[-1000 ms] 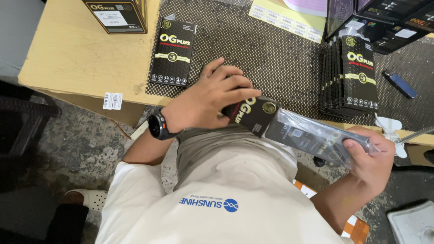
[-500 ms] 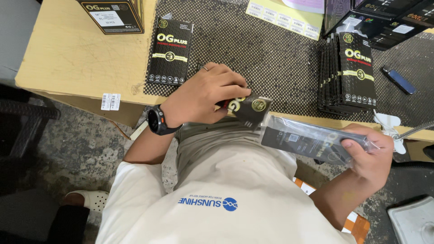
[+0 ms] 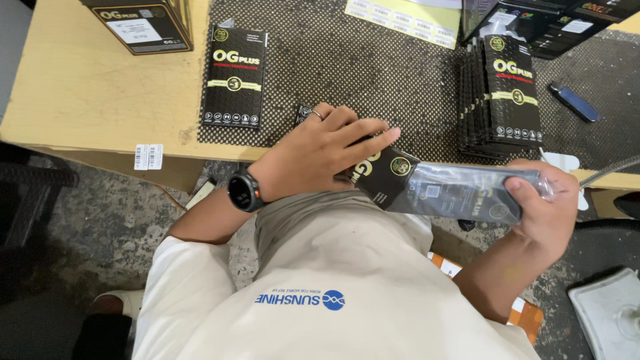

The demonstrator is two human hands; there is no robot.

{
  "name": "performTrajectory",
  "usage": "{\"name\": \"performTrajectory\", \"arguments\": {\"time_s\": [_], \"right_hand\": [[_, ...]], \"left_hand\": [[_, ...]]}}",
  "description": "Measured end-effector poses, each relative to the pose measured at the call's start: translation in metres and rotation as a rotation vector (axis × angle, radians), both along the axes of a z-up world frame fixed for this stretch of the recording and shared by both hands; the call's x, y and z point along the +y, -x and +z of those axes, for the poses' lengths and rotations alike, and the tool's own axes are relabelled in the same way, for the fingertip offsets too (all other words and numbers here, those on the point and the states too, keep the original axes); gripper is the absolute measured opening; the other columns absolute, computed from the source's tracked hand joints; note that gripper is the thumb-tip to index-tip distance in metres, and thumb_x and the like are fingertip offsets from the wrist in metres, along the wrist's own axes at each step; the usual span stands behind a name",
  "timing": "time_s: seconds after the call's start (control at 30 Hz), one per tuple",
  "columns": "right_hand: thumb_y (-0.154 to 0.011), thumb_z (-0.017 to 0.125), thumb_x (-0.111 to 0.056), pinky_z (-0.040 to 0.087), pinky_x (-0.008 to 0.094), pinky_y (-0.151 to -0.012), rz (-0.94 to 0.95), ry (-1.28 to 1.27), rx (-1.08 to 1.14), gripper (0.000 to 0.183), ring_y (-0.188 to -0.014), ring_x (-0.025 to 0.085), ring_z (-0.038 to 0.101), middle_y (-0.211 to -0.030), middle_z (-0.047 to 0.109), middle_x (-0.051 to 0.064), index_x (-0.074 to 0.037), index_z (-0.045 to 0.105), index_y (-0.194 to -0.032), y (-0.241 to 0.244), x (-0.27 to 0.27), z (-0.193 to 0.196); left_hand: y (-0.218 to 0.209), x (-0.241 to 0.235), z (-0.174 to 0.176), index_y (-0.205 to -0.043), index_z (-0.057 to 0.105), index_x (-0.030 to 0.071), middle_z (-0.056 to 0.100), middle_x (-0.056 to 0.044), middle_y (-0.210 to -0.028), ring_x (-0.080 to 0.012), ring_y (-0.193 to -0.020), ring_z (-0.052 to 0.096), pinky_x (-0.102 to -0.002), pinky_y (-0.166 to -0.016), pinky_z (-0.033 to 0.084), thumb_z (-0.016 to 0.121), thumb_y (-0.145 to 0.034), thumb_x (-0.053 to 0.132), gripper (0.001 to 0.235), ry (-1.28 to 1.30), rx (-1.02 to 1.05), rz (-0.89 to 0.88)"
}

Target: The person removes a phone screen from a plastic sleeve, turns it over to view both sides, and writes on a label on the back with a pen. They then place the screen back into the sleeve and inside a black box.

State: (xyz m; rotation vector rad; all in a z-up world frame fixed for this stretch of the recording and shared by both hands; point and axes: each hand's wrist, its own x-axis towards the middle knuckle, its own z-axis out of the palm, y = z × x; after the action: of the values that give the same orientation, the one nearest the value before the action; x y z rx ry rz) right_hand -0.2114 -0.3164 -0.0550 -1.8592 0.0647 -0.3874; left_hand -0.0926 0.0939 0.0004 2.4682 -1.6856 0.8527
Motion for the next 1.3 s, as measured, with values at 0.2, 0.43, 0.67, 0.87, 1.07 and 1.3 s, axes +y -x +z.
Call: {"name": "performTrajectory", "arguments": {"time_s": [0.2, 0.43, 0.67, 0.87, 1.07, 1.3], "right_hand": [[-0.101, 0.073, -0.023, 0.05, 0.016, -0.059, -0.073, 0.015, -0.001, 0.016, -0.07, 0.004, 0.063, -0.087, 0.069, 0.001, -0.009, 0.072, -0.11, 0.001, 0.021, 0.024], [-0.101, 0.071, -0.017, 0.051, 0.022, -0.073, -0.07, 0.144, 0.053, 0.012, -0.081, 0.008, 0.064, -0.098, 0.071, 0.001, -0.01, 0.072, -0.111, -0.011, 0.037, 0.005], [-0.09, 0.068, -0.015, 0.052, 0.024, -0.081, 0.128, -0.025, -0.032, 0.025, -0.091, 0.011, 0.064, -0.107, 0.068, 0.005, -0.006, 0.064, -0.113, -0.019, 0.091, 0.016], [-0.081, 0.086, -0.045, 0.056, 0.028, -0.09, 0.509, -0.335, -0.019, 0.069, -0.103, 0.013, 0.068, -0.123, 0.067, 0.006, -0.006, 0.056, -0.13, -0.018, 0.078, -0.009], [-0.084, 0.08, -0.051, 0.052, 0.039, -0.097, 0.683, -0.7, -0.101, 0.082, -0.118, 0.021, 0.05, -0.131, 0.05, 0.011, -0.006, 0.038, -0.139, -0.03, 0.115, -0.002], [-0.088, 0.079, -0.034, 0.06, 0.033, -0.081, 0.079, -0.044, -0.198, 0.046, -0.097, 0.019, 0.069, -0.11, 0.072, 0.009, -0.001, 0.064, -0.117, -0.015, 0.098, -0.037]], "left_hand": [[-0.006, -0.008, -0.007, -0.16, 0.032, 0.024, 0.051, 0.002, -0.143, -0.0218, -0.104, 0.052, -0.038, -0.087, 0.044, 0.078, -0.083, 0.043, 0.092, -0.03, 0.003, 0.09], [-0.001, -0.021, -0.006, -0.16, 0.029, 0.021, 0.046, -0.002, -0.138, -0.0214, -0.108, 0.047, -0.036, -0.091, 0.04, 0.08, -0.075, 0.029, 0.099, -0.015, 0.075, 0.012], [0.005, -0.035, -0.008, -0.161, 0.027, 0.019, 0.045, -0.004, -0.139, -0.0239, -0.113, 0.048, -0.038, -0.098, 0.04, 0.092, -0.064, 0.051, 0.121, 0.073, 0.182, -0.073], [0.015, -0.041, -0.015, -0.159, 0.031, 0.017, 0.048, -0.007, -0.135, -0.0274, -0.116, 0.049, -0.042, -0.1, 0.039, 0.082, -0.083, 0.041, 0.095, 0.209, 0.32, -0.218], [0.017, -0.061, -0.016, -0.161, 0.028, 0.013, 0.047, -0.011, -0.13, -0.0274, -0.113, 0.048, -0.045, -0.103, 0.041, 0.071, -0.092, 0.062, 0.094, 0.307, 0.448, -0.218], [0.022, -0.087, -0.025, -0.165, 0.002, 0.003, 0.038, -0.026, -0.14, -0.0378, -0.13, 0.04, -0.049, -0.123, 0.031, 0.057, -0.109, 0.041, 0.087, 0.514, 0.771, -0.206]]}}
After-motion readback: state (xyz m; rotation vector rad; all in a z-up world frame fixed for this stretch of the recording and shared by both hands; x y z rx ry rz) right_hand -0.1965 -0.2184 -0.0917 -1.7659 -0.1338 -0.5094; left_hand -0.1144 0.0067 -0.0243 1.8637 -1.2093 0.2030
